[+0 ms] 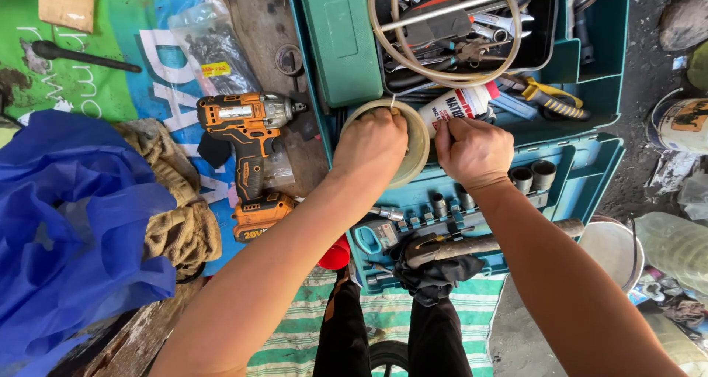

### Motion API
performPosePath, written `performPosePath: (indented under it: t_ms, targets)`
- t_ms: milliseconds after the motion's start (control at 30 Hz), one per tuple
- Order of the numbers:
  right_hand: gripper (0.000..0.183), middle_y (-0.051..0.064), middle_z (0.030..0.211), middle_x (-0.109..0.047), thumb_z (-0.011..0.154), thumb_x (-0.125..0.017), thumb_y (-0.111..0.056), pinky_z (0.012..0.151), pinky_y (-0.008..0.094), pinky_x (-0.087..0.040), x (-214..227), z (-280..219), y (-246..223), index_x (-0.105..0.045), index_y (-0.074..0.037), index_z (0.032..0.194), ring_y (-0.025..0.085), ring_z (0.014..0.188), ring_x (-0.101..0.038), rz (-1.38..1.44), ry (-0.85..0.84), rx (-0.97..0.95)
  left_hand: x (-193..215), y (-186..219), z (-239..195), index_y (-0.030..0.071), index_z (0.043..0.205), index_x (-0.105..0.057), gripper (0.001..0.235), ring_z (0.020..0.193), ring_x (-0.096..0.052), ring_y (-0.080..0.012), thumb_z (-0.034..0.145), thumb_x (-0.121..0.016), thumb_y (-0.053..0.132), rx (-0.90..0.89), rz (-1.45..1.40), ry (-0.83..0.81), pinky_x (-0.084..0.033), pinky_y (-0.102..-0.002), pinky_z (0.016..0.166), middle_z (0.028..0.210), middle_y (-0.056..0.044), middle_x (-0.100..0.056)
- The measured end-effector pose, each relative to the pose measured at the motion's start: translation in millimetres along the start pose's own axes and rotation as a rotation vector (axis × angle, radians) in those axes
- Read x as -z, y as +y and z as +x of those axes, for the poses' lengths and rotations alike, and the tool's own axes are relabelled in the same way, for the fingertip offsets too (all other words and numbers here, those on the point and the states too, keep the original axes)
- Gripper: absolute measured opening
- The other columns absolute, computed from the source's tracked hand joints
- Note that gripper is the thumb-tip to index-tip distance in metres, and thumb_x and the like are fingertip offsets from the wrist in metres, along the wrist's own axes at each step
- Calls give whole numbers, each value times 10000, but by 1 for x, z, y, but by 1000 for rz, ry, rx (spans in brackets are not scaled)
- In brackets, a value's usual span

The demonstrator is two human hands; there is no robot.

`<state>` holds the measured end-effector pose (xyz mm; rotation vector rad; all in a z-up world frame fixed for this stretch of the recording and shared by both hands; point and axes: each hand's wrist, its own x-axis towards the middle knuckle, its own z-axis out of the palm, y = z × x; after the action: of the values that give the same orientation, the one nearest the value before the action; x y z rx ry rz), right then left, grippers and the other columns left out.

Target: The person moves a motorcycle wheel and a striped tarp on the floor, then picks up a red plastic bag and places it aside. They proceed to open a blue toolbox and sort through a container of metal sockets, picking them up and placing them into the toolbox's storage slots.

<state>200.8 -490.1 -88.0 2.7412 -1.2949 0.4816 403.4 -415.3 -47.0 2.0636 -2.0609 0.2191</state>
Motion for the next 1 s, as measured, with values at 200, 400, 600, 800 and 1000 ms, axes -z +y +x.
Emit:
performPosePath:
  t_ms: [200, 400, 600, 800, 1000]
  targets:
    - [440, -87, 614, -564, 1108, -669, -409, 607, 334, -575, -1, 0, 0, -572, -275, 701, 189, 688, -729, 41, -14, -15, -2, 1, -10, 54, 725, -700, 103, 484, -630, -302, 803, -646, 11, -12, -41, -90, -494, -472, 396, 615, -107, -545]
    - [428, -93, 614, -563, 1097, -669, -422, 607, 332, -572, -1, 0, 0, -577, -286, 702, 181, 687, -723, 12, -16, -8, 71, -15, -5, 16, 826, -750, 122, 590, -703, -307, 887, -647, -10, -46, -79, -147, -577, -455, 502, 713, -124, -617]
    - [446, -60, 625, -551, 1108, -667, -411, 621, 350, -579, 1, 1, -1, -560, -259, 703, 203, 697, -721, 30, -36, -9, 140, -60, -22, 9, 973, -807, 113, 862, -728, -354, 1000, -725, 82, 85, -377, -164, -612, -451, 656, 919, -138, -649]
    - [439, -59, 617, -571, 1105, -672, -403, 615, 352, -588, 3, 0, 0, -593, -259, 698, 211, 674, -720, 27, -39, -9, 125, -45, -39, 33, 1142, -830, 160, 1011, -711, -324, 1036, -727, 96, 114, -407, -141, -624, -417, 753, 1026, -128, -683]
    - [429, -93, 616, -558, 1107, -672, -431, 627, 346, -593, -2, -3, 1, -580, -305, 708, 192, 690, -721, -8, -24, -2, 40, 4, -10, -36, 885, -754, 61, 683, -715, -353, 905, -697, -33, 63, -237, -158, -617, -447, 518, 744, -178, -634]
